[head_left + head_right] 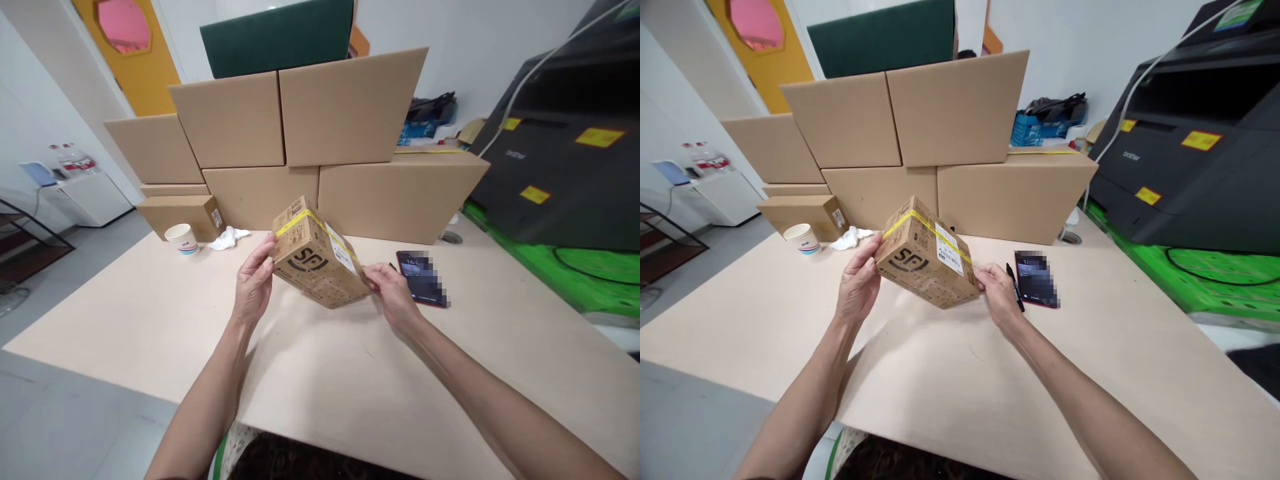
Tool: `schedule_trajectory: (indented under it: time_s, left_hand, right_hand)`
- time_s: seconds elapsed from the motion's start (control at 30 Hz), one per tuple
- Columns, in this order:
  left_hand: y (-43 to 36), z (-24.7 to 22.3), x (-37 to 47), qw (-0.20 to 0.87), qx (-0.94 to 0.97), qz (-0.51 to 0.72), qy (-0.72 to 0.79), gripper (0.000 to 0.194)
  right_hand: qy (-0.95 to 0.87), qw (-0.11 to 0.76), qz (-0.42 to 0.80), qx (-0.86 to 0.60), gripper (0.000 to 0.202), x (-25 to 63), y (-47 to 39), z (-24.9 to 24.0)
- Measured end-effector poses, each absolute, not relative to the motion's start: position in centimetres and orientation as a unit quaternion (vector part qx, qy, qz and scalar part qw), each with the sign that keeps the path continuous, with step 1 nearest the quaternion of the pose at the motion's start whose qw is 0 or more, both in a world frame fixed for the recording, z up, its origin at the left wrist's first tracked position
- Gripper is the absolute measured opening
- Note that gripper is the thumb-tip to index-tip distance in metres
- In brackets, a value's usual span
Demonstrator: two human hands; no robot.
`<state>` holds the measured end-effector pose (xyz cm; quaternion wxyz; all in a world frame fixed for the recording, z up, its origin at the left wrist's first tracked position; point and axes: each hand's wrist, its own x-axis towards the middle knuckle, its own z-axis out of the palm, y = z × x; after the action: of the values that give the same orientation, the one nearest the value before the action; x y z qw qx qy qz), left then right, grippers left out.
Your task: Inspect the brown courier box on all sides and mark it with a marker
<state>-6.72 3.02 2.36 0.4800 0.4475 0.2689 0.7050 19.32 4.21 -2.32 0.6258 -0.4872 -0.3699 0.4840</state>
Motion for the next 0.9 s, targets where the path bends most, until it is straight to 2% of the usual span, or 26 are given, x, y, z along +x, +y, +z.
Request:
schedule_trajectory:
  time_s: [0.1, 0.23, 0.3, 0.4, 0.47, 0.53, 0.7, 0.9]
  left_hand:
    - [3.2, 2.4, -6.7, 0.508, 0.375, 0.718, 0.293, 0.053]
    - [3.1, 2.7, -6.8, 0.624, 0.341, 0.639, 0.293, 0.046]
    - [2.9, 3.0, -6.8, 0.652, 0.371, 0.606, 0.266, 0.05]
    - [2.6, 3.1, -6.5, 0.651, 0.411, 0.588, 0.247, 0.061]
    - [2.5, 2.7, -6.2, 0.646, 0.427, 0.575, 0.265, 0.057]
    - [2.6, 2.0, -6.0, 0.643, 0.44, 0.547, 0.306, 0.051]
    - [2.7, 0.5, -5.9, 0.649, 0.461, 0.432, 0.424, 0.063]
    - [2.8, 1.1, -6.1, 0.718, 0.39, 0.422, 0.394, 0.045]
  right_hand:
    - [-0.365, 0.618, 0.489, -0.495, 0.043, 19.2, 4.1, -2.5]
    - [-0.362, 0.586, 0.538, -0.486, 0.044, 18.9, 3.9, -3.0]
    - [-0.36, 0.58, 0.559, -0.471, 0.042, 19.0, 4.0, -3.1]
    - [-0.349, 0.618, 0.56, -0.427, 0.041, 19.3, 4.3, -2.8]
    - [-0.352, 0.655, 0.546, -0.386, 0.041, 19.6, 4.6, -2.2]
    - [-0.366, 0.683, 0.524, -0.355, 0.039, 19.9, 4.9, -1.6]
    - [-0.358, 0.746, 0.462, -0.32, 0.033, 20.7, 5.5, -0.9]
    - [-0.346, 0.773, 0.44, -0.3, 0.033, 21.6, 5.9, -1.2]
